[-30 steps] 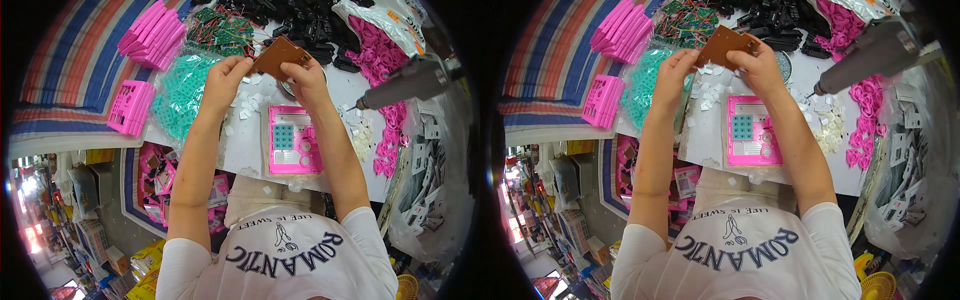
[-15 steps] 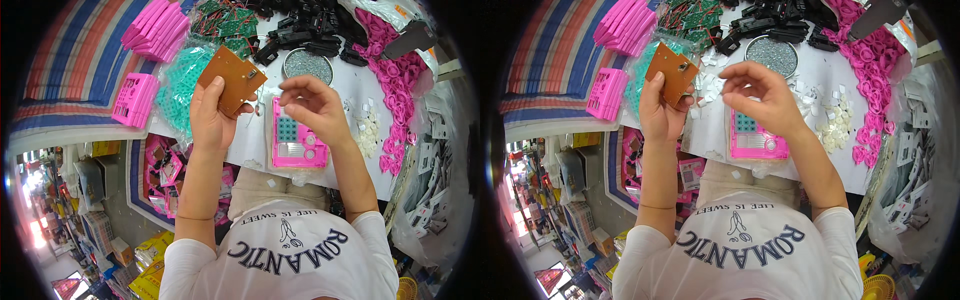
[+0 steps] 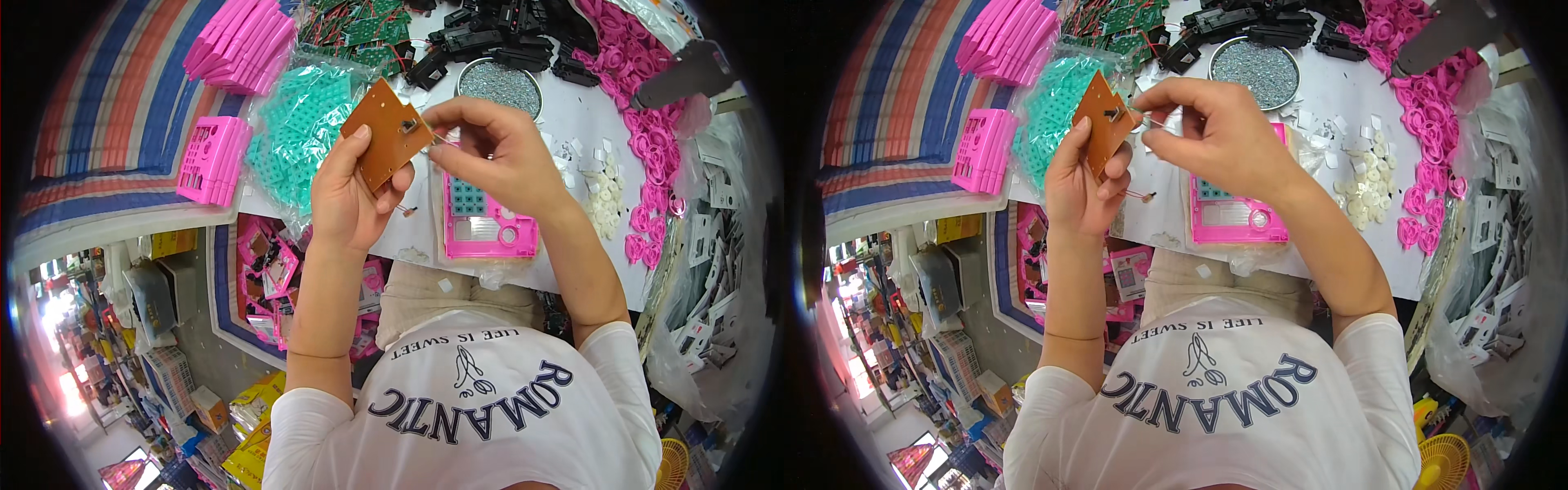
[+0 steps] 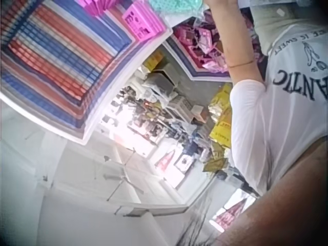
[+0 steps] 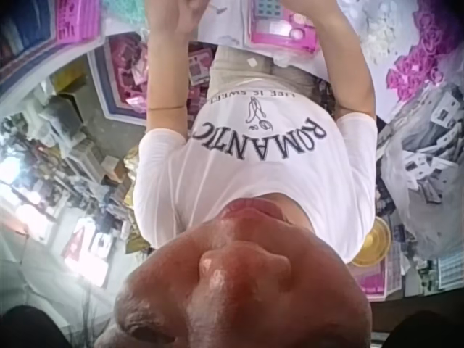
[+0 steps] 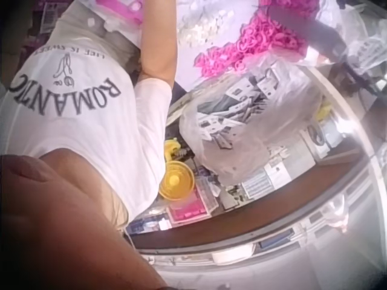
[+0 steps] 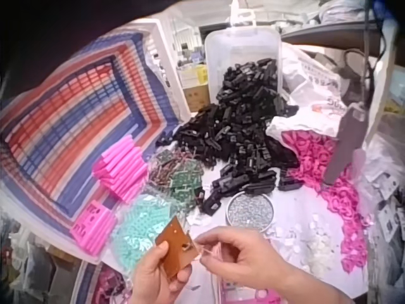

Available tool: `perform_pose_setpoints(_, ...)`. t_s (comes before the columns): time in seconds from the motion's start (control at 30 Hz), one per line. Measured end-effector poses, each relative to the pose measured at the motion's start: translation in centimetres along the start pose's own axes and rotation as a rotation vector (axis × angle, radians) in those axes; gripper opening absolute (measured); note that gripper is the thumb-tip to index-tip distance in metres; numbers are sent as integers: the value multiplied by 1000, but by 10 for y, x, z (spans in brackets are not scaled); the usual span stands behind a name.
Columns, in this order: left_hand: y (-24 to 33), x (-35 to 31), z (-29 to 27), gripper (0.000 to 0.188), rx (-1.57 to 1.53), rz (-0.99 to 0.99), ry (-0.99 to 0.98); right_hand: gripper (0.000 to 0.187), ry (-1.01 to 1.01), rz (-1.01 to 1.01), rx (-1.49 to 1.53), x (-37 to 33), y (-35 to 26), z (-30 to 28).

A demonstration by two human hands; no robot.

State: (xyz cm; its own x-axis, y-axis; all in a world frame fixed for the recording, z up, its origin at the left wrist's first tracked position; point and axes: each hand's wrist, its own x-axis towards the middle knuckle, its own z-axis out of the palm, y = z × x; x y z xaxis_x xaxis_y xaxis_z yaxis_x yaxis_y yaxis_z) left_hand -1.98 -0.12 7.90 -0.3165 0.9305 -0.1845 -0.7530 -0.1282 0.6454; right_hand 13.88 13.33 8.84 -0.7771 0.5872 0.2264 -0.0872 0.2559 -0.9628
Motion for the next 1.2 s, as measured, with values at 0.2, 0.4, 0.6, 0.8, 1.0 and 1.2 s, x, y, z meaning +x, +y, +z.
perform_pose_setpoints(0.2,0,-11,-9,49,-127,-40,-79,23,-35,-61,-301,-15,-21,-21)
perform_pose_setpoints(0.4,-7,-16,-18,49,-218,-20,-131,19,7,-298,-455,-32,-35,-16)
perform_pose_setpoints(0.6,-11,-16,-26,45,-144,-34,-260,18,-71,-237,-368,-43,-30,-9)
perform_pose_setpoints(0.8,-2,-22,-12,45,84,-9,-136,36,-104,-41,-357,-43,-37,-20)
perform_pose_setpoints(1.0,1,-29,0,58,324,-74,-118,18,-352,-163,-378,-27,-8,-24)
perform_pose_setpoints(1.2,17,-46,5,40,667,-95,-136,17,-511,-83,-803,-89,-56,-70)
